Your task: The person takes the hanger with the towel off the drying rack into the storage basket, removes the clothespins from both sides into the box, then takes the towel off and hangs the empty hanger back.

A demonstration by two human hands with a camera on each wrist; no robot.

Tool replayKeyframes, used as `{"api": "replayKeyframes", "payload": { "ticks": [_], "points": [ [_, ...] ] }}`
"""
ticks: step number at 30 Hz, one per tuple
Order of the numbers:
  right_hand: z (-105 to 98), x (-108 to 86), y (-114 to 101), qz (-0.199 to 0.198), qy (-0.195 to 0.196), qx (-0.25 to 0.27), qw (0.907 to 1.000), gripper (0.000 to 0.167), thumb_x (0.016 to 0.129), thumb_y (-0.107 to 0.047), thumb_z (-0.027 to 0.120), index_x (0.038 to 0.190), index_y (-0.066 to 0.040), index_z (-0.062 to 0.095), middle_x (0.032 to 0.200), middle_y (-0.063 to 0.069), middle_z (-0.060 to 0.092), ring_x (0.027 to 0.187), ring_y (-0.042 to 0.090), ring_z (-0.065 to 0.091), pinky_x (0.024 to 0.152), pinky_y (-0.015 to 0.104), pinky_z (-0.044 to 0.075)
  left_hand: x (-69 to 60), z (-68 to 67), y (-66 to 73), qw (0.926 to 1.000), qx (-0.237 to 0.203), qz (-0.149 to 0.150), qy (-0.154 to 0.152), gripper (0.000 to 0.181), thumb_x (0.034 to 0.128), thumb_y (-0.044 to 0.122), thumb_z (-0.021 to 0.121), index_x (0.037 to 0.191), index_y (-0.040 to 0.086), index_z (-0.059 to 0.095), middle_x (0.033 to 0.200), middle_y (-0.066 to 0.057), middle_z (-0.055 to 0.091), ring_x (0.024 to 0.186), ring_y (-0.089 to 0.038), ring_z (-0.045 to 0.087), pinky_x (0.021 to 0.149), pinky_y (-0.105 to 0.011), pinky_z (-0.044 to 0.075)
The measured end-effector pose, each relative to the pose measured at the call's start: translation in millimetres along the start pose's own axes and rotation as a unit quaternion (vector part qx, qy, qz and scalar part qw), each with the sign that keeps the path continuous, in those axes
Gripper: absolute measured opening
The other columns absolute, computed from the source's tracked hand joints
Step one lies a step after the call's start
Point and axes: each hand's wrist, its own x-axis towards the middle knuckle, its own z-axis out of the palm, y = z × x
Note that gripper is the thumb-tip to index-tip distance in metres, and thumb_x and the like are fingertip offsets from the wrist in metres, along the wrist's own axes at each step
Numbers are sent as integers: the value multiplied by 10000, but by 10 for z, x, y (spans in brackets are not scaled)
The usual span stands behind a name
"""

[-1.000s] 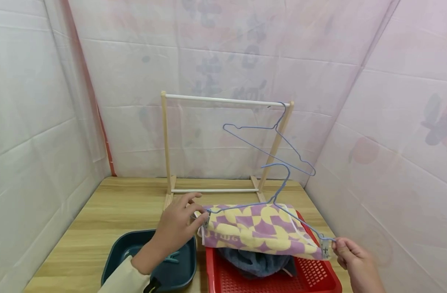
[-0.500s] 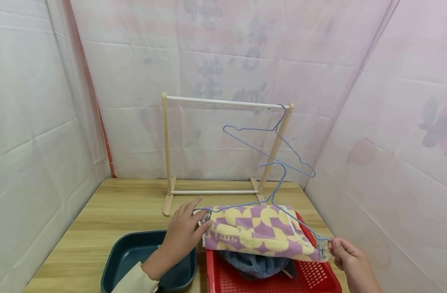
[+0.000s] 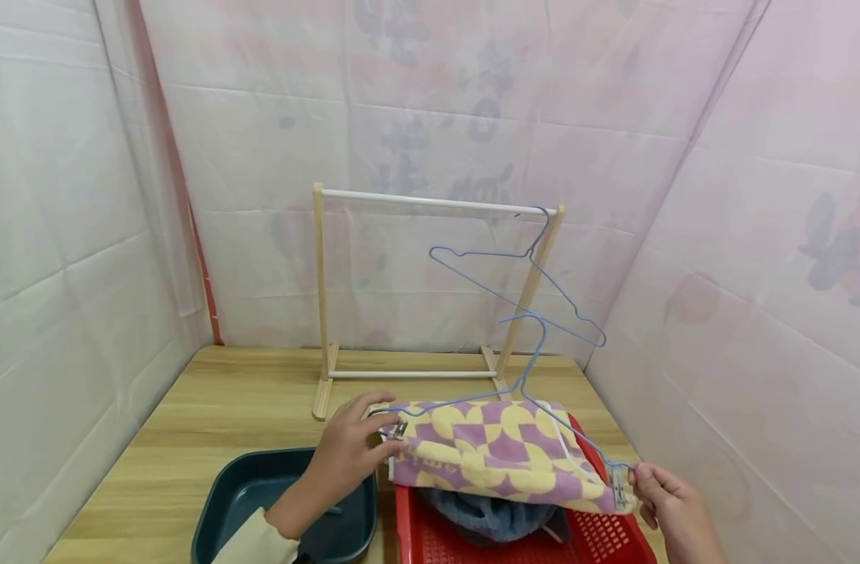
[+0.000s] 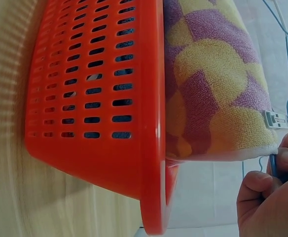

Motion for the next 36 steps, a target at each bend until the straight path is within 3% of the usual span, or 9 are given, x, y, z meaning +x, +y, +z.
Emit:
{"api": "replayKeyframes", "payload": {
  "ticks": [7,16,21,27,36],
  "points": [
    [4,-5,35,-176,73,92,9998,390,1073,-287,469,834,-22,627,646,-38,437,569,138,399,491,368,304,10,-68,-49,9974,-389,441,-416,366,791,310,853,1119,221,715,1330,27,546,1186,-215,483,924,-426,485],
    [11,-12,40,-94,53,122,9999,348,1067,-269,490,795,-138,664,698,-50,512,550,111,400,484,295,329,-1,-137,-36,9958,-334,374,-772,295,803,329,830,1078,294,728,1349,38,545,1208,-148,390,901,-404,486],
    [15,-19,39,-169,23,169,9997,350,1071,-238,485,784,-150,665,678,-57,506,530,94,373,473,323,290,14,-147,-17,9958,-395,603,-572,254,761,270,873,989,224,771,1279,58,570,1178,-161,403,885,-395,485],
    [8,-21,20,102,-21,6,9999,348,1069,-296,484,793,-191,668,707,-70,525,580,82,404,516,264,342,20,-131,-10,9947,-356,930,-269,246,717,234,900,930,209,780,1166,93,616,1111,-149,442,849,-354,480],
    [8,-12,0,440,-50,-263,9987,348,1064,-360,471,792,-253,658,750,-79,532,651,77,450,581,244,380,16,-139,-7,9955,-290,859,-279,230,716,251,894,919,222,789,1168,97,591,1112,-143,442,851,-356,470]
  ]
}}
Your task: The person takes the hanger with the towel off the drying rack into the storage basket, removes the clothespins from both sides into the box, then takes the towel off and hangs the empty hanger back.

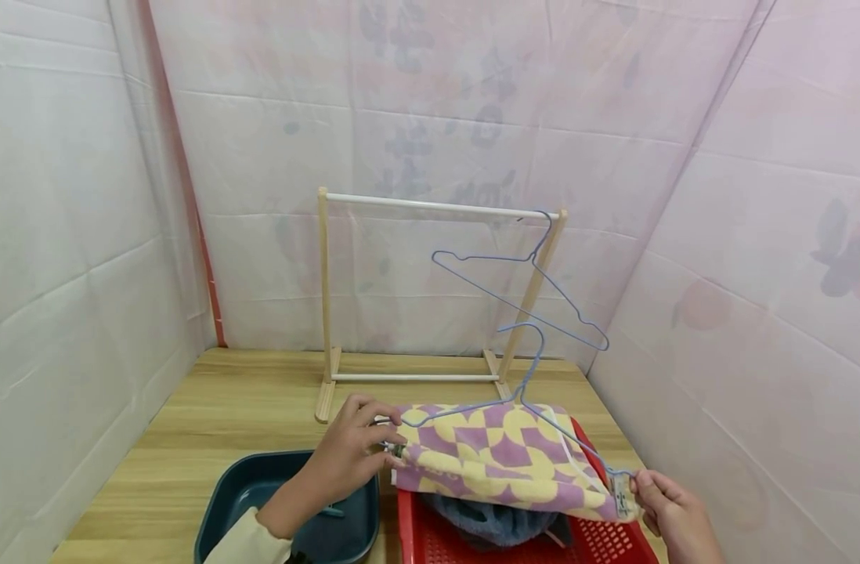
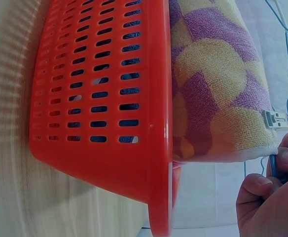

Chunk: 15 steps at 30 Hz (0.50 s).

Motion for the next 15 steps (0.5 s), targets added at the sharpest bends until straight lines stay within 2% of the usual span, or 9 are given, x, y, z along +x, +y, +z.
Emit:
{"api": "replayKeyframes", "payload": {
  "ticks": [9,15],
  "points": [
    [11,1,-45,346,-46,-139,9993,348,1071,-365,447,783,-327,639,765,-131,561,733,43,493,651,243,414,-21,5,-15,9999,-5,84,100,211,718,230,894,900,220,787,1131,70,603,1064,-133,447,840,-354,452],
    [16,-15,29,-36,36,183,9998,346,1062,-339,489,770,-286,666,731,-131,574,680,24,489,602,222,397,-27,-28,-15,9992,-359,9,178,209,734,197,877,916,209,774,1147,60,599,1098,-151,437,846,-375,470]
  ]
}}
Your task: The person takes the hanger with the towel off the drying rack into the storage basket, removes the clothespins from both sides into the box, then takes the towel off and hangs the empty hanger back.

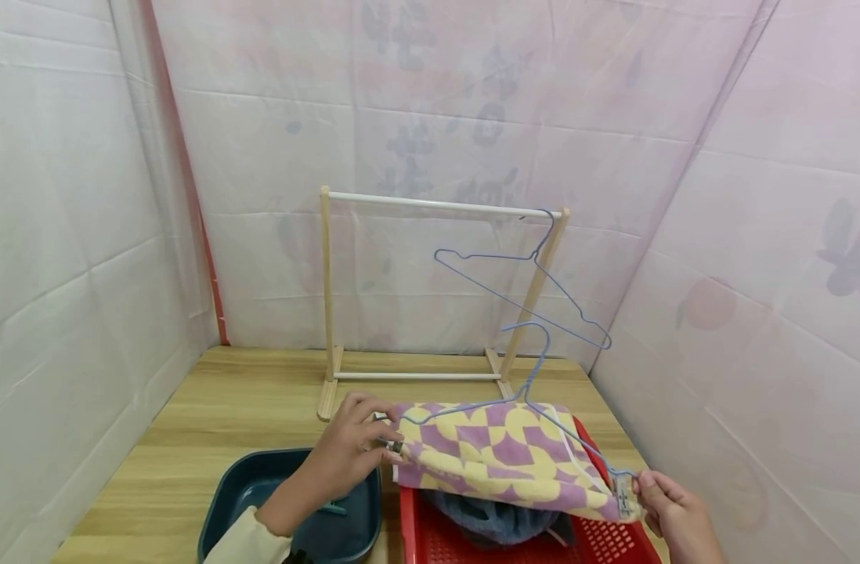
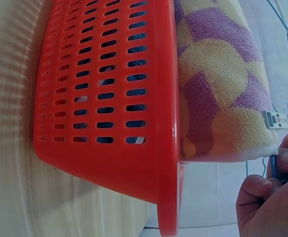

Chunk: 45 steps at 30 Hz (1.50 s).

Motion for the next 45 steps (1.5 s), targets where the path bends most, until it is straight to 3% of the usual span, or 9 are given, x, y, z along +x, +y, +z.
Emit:
{"api": "replayKeyframes", "payload": {
  "ticks": [4,11,22,31,34,40,45],
  "points": [
    [-3,-9,33,-194,32,187,9996,334,1059,-305,508,778,-254,679,728,-126,579,655,27,480,574,214,379,-4,-14,16,9995,-277,-153,-5,189,765,149,862,917,207,764,1183,43,585,1134,-160,412,854,-389,472],
    [-24,3,42,-140,48,187,9997,347,1059,-319,503,760,-280,674,716,-122,560,632,39,456,564,217,358,-12,-18,42,9981,-539,-301,48,157,796,164,839,928,215,772,1270,41,534,1177,-192,356,892,-389,414],
    [-27,12,63,-312,71,285,9991,352,1061,-285,506,754,-238,672,705,-103,553,582,72,422,527,229,337,2,-38,75,9968,-720,-44,335,149,791,162,833,918,217,778,1329,-40,502,1168,-236,337,893,-385,388],
    [-15,-7,80,-399,-9,276,9988,333,1064,-253,506,785,-181,674,730,-95,557,574,78,415,506,255,291,-13,-51,108,9922,-1055,-535,396,104,786,172,832,863,223,783,1307,-40,511,1195,-244,336,943,-416,328],
    [-15,-6,80,-307,-6,259,9992,330,1063,-257,509,782,-196,672,734,-106,564,586,71,426,518,246,307,-31,-55,104,9863,-1334,-871,437,54,810,191,819,843,206,779,1344,-13,491,1213,-216,346,970,-439,336],
    [-6,-2,101,-402,35,250,9989,331,1060,-226,517,776,-201,685,728,-105,581,573,77,438,516,237,342,-88,-47,76,9599,-2075,-1823,470,76,838,134,808,845,201,772,1411,10,428,1174,-206,386,1005,-525,353],
    [4,-11,128,-350,49,288,9990,345,1057,-230,524,758,-277,689,728,-117,607,582,64,477,531,221,379,-111,-44,58,9478,-2317,-2138,486,43,842,159,808,835,132,775,1399,6,427,1174,-258,396,998,-548,351]
  ]
}}
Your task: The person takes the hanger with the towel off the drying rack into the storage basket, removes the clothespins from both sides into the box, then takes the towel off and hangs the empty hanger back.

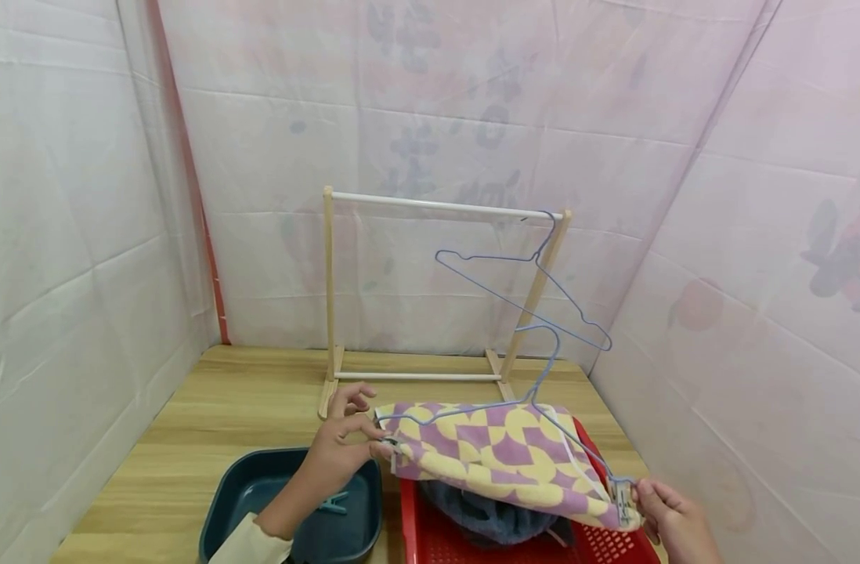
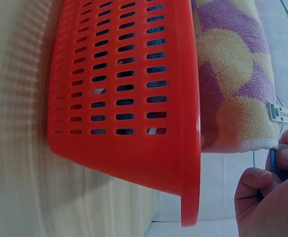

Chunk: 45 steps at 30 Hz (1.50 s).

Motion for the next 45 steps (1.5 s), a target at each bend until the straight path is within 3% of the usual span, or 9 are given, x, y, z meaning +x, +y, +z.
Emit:
{"api": "replayKeyframes", "payload": {
  "ticks": [3,8,13,22,28,32,40,45],
  "points": [
    [-3,0,-3,103,27,-100,9999,355,1055,-249,527,745,-324,682,738,-136,617,608,53,493,546,223,388,-6,-14,6,9999,-93,-135,30,116,849,191,805,830,83,769,1387,14,429,1179,-239,389,995,-498,380],
    [-24,20,-29,367,54,-591,9976,337,1058,-298,515,765,-349,674,757,-146,605,649,61,507,590,233,415,-3,-69,13,9997,-80,-149,194,67,854,159,803,840,103,769,1352,33,451,1168,-166,396,948,-326,423],
    [-55,41,-64,813,-8,-816,9933,311,1059,-351,489,792,-361,649,773,-132,589,687,78,540,640,244,455,-24,-129,-5,9997,53,-182,164,28,854,131,803,860,141,777,1338,35,452,1161,-154,392,940,-322,413],
    [-70,10,-123,907,-32,-1004,9908,302,1056,-404,478,981,-231,714,788,-72,622,693,134,595,657,296,515,-114,-187,-52,9981,193,-488,317,107,836,134,815,940,158,802,1304,48,472,1176,-136,372,959,-271,392],
    [-63,13,-145,944,-85,-1152,9888,471,1063,-417,451,1176,-3,643,825,-39,630,715,159,606,662,324,528,-215,-254,-104,9943,481,-868,388,84,832,187,825,891,235,788,1290,74,487,1149,-119,379,927,-283,420],
    [-70,18,-149,945,-69,-1225,9879,479,1062,-419,454,1187,7,632,811,-46,613,696,152,574,653,306,504,-311,-328,-123,9912,623,-1077,443,100,822,198,830,892,252,783,1271,78,494,1124,-89,376,904,-268,428],
    [-92,31,-148,938,-75,-1177,9886,390,1063,-404,451,1089,-83,671,814,-76,591,696,137,531,652,282,461,-510,-440,-272,9859,1413,-654,619,169,754,169,867,875,249,781,1195,81,519,1053,-49,394,835,-241,425],
    [-111,38,-132,940,-74,-1268,9874,449,1043,-471,468,1099,-73,668,821,-70,594,700,140,531,652,286,456,-594,-521,-374,9673,2357,-860,365,249,688,243,900,833,375,748,1181,136,542,1017,-29,401,853,-344,400]
  ]
}}
